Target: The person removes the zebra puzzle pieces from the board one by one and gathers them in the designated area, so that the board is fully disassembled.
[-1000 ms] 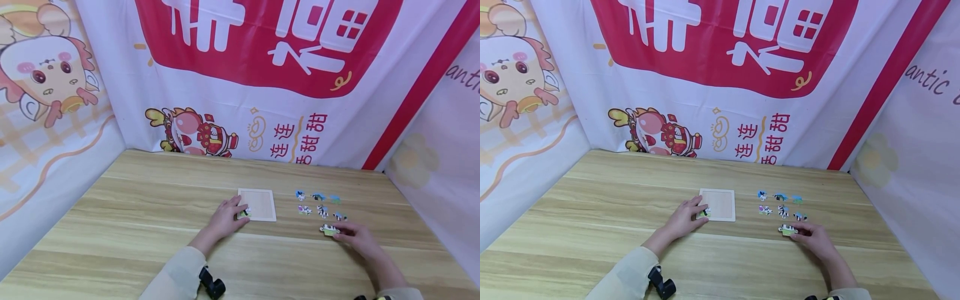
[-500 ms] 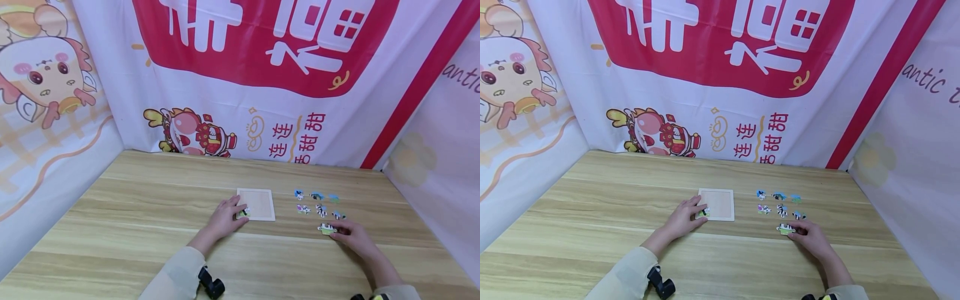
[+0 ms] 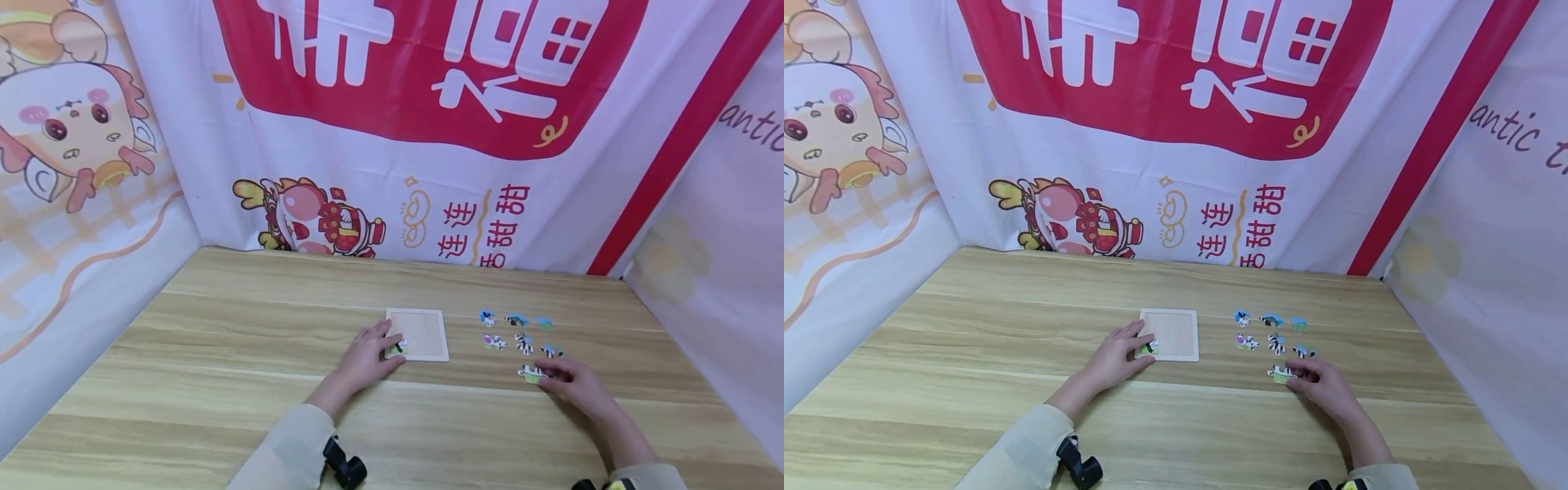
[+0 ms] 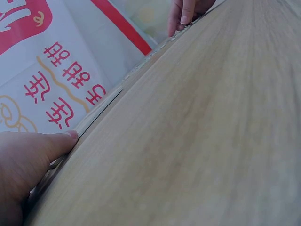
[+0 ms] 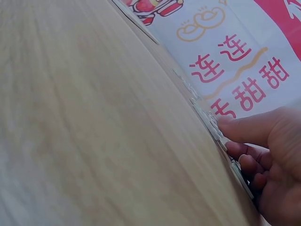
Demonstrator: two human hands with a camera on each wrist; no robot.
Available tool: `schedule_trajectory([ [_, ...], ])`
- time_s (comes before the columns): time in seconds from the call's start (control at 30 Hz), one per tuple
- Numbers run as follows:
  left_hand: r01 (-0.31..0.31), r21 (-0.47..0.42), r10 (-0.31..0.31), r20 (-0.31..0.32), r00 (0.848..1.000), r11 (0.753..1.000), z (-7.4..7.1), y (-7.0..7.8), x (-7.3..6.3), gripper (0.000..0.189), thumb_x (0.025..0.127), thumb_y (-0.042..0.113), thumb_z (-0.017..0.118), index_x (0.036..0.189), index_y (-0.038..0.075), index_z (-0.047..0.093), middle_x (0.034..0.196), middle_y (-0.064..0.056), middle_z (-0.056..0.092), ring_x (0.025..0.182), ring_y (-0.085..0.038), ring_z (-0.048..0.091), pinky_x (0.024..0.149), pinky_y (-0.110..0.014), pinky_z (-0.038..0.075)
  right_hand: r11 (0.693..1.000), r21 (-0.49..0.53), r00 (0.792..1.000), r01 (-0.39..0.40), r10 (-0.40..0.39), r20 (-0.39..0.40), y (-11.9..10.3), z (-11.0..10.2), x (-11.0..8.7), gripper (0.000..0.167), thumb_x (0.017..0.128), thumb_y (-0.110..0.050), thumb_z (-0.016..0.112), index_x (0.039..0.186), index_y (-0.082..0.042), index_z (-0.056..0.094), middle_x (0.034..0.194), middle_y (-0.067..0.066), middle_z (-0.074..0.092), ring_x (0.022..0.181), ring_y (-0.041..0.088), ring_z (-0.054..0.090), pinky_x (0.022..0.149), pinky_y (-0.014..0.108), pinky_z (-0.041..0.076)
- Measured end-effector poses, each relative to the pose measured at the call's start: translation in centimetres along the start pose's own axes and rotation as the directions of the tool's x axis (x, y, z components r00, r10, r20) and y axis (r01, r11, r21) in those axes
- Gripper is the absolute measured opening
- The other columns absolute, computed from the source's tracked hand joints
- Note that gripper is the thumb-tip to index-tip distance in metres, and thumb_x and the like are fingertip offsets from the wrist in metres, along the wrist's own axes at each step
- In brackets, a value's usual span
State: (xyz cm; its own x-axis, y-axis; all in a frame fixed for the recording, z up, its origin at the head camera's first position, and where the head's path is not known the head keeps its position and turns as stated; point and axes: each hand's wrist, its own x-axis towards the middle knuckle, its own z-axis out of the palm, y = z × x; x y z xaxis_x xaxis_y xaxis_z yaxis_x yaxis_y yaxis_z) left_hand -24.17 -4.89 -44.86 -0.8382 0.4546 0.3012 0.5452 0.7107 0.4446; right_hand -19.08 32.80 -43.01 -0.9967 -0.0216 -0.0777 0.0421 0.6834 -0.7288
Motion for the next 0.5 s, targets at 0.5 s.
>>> schedule_trajectory([
  [0.5,0.016,0.003,-0.016,0.008,1.0,1.0,0.01,-0.07,0.03,0.045,0.08,0.039,0.058,0.116,0.012,0.056,0.132,-0.016,0.034,0.122,-0.027,0.027,0.1,-0.044,0.016,0.996,0.081,0.999,-0.025,0.027,-0.025,-0.68,-0.45,0.14,0.051,0.086,-0.038,0.049,0.122,-0.002,0.046,0.107,0.014,0.053,0.092,0.023,0.049,0.077,0.036,0.041],
])
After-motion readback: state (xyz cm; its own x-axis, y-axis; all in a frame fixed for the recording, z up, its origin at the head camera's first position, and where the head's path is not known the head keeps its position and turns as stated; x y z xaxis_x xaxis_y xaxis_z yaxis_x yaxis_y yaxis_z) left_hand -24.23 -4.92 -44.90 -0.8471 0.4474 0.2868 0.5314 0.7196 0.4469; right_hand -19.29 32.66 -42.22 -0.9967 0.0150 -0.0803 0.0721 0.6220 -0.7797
